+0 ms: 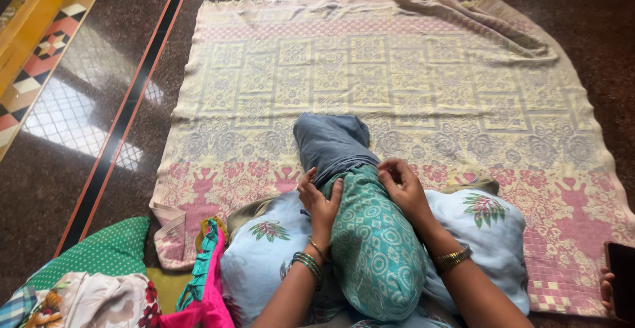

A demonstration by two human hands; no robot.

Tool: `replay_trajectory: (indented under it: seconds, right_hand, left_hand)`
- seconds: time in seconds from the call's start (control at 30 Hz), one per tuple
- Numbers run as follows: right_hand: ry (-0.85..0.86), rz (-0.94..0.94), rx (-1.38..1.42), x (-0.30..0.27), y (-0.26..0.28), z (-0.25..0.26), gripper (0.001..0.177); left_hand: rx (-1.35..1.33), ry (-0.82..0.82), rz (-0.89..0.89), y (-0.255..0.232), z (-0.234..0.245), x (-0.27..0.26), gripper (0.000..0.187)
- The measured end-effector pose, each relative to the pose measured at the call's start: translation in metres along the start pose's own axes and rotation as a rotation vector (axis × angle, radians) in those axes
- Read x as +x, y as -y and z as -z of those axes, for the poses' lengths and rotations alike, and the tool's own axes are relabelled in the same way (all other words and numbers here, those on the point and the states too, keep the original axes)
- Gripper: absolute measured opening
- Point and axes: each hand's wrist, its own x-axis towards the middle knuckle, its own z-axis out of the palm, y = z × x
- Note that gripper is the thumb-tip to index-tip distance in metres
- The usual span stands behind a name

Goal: The person inserts a patterned pillow into a gray pillow cover while seated on the floor. They pull the cover over the pillow, adjust the edges, and smooth the surface to complete the task.

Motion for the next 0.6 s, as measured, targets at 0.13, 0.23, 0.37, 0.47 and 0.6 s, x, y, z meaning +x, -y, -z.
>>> replay_trajectory:
  seconds: [0.13, 0.23, 0.37, 0.47, 0.6]
  right_hand:
    - [0.046, 0.029, -0.043, -0.016, -0.016, 0.019, 0.017]
    - [0.067, 0.025, 0.037, -0.026, -0.026, 0.022, 0.035]
    - [0.217, 0.145, 0.136, -0.034, -0.037, 0.022, 0.05]
    - [0.303, 0.308, 0.083, -0.034, -0.047, 0.021, 0.051]
    - [0.339, 0.106, 0.547, -0.041, -0.067, 0.026, 0.048]
  left_hand:
    - [0.027, 0.156, 0.211, 0.019, -0.016, 0.015, 0.055]
    - [-0.011, 0.247, 0.077, 0.013, -0.009, 0.026, 0.047]
    - [-0.165, 0.465, 0.12, -0.012, 0.009, 0.032, 0.037]
    - [-0.32, 0.367, -0.032, -0.029, 0.011, 0.029, 0.028]
    - [-0.328, 0.245, 0.172, -0.052, 0.002, 0.017, 0.015]
